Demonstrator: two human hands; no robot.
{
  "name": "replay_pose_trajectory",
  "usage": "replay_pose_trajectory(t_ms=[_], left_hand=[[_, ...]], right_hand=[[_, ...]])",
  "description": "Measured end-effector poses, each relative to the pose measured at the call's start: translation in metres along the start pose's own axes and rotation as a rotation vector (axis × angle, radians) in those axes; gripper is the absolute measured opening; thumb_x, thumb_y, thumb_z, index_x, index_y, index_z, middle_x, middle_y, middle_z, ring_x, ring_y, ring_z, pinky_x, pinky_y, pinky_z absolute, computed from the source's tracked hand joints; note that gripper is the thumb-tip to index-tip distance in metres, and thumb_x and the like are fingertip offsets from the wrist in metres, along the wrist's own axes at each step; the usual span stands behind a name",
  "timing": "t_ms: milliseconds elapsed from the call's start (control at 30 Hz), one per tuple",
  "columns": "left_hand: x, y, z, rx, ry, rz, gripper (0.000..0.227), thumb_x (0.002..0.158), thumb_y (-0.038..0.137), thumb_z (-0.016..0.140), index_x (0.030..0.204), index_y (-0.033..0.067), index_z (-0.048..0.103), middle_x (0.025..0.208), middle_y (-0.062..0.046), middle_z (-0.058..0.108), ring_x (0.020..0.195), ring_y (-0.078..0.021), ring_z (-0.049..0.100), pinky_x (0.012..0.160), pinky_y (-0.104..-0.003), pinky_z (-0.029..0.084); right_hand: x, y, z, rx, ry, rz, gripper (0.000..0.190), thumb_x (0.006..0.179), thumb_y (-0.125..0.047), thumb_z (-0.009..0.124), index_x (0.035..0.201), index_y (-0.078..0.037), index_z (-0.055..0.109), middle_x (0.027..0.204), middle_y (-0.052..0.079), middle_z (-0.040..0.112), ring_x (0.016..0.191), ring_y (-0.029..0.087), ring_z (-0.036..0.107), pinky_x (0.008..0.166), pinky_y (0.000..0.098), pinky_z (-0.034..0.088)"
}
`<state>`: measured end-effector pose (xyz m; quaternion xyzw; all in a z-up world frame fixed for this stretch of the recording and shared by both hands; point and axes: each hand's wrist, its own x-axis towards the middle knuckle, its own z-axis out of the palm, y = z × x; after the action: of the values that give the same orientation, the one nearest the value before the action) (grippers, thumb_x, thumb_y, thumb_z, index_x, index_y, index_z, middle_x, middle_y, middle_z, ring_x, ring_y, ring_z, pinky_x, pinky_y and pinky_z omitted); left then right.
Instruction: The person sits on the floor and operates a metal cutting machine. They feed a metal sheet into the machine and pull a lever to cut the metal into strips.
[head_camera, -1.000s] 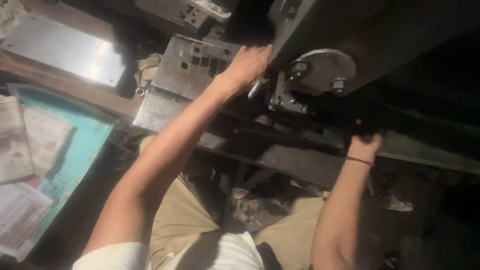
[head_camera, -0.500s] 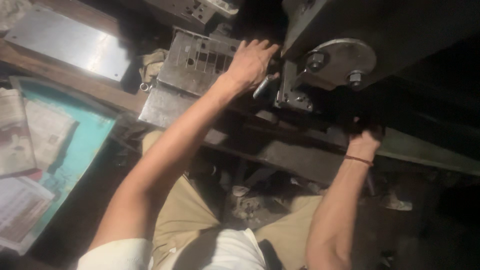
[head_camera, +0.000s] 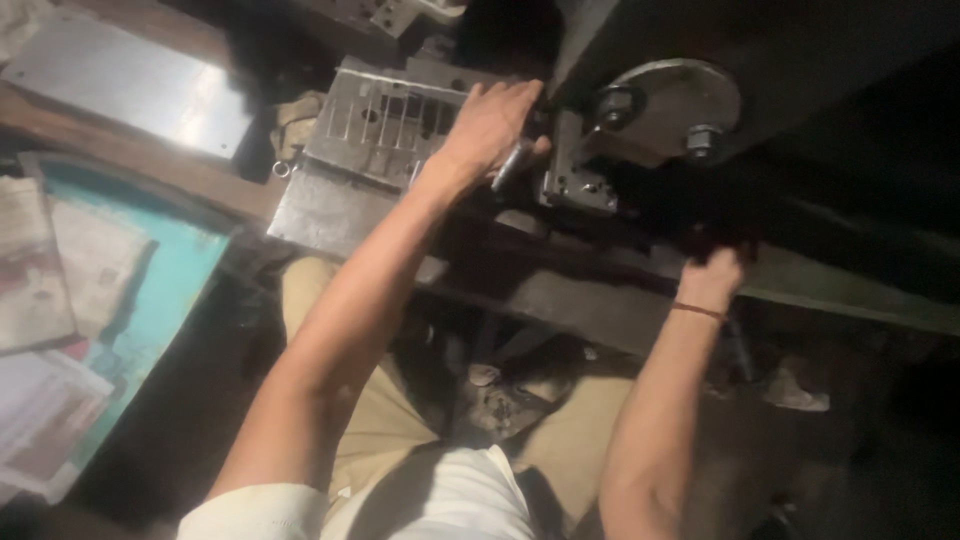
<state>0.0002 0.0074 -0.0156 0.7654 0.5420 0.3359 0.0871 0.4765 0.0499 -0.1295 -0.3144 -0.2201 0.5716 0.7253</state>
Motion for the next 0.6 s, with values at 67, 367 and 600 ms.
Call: replay_pose_trajectory(t_ms=[67, 367, 600], left_hand=[[0.002, -0.001, 0.001, -0.016, 0.001, 0.004, 0.087, 0.09, 0.057, 0.073, 0.147, -0.001, 0.044, 0.144, -0.022, 0.055, 0.132, -0.0454, 0.05, 0.111, -0.064, 0.034], [0.002, -0.003, 0.002, -0.03, -0.035, -0.029, 0.087, 0.09, 0.052, 0.073, 0.149, -0.0029, 0.042, 0.144, -0.025, 0.055, 0.137, -0.0464, 0.048, 0.114, -0.065, 0.031], [0.003, 0.006, -0.009, -0.047, -0.064, -0.04, 0.09, 0.09, 0.054, 0.072, 0.149, -0.0049, 0.039, 0.143, -0.027, 0.054, 0.137, -0.0465, 0.046, 0.115, -0.065, 0.028]], right_hand=[[0.003, 0.003, -0.006, -0.114, 0.0, -0.064, 0.034, 0.111, -0.016, 0.053, 0.141, -0.004, 0.062, 0.143, 0.013, 0.065, 0.13, 0.031, 0.064, 0.112, 0.0451, 0.058], [0.016, 0.005, -0.017, 0.056, 0.008, -0.023, 0.04, 0.103, -0.023, 0.044, 0.136, -0.007, 0.062, 0.137, 0.013, 0.067, 0.122, 0.032, 0.064, 0.098, 0.0454, 0.059], [0.012, 0.002, -0.01, -0.021, 0.11, -0.019, 0.039, 0.107, -0.019, 0.046, 0.139, -0.006, 0.062, 0.141, 0.017, 0.066, 0.122, 0.032, 0.065, 0.098, 0.0458, 0.057]])
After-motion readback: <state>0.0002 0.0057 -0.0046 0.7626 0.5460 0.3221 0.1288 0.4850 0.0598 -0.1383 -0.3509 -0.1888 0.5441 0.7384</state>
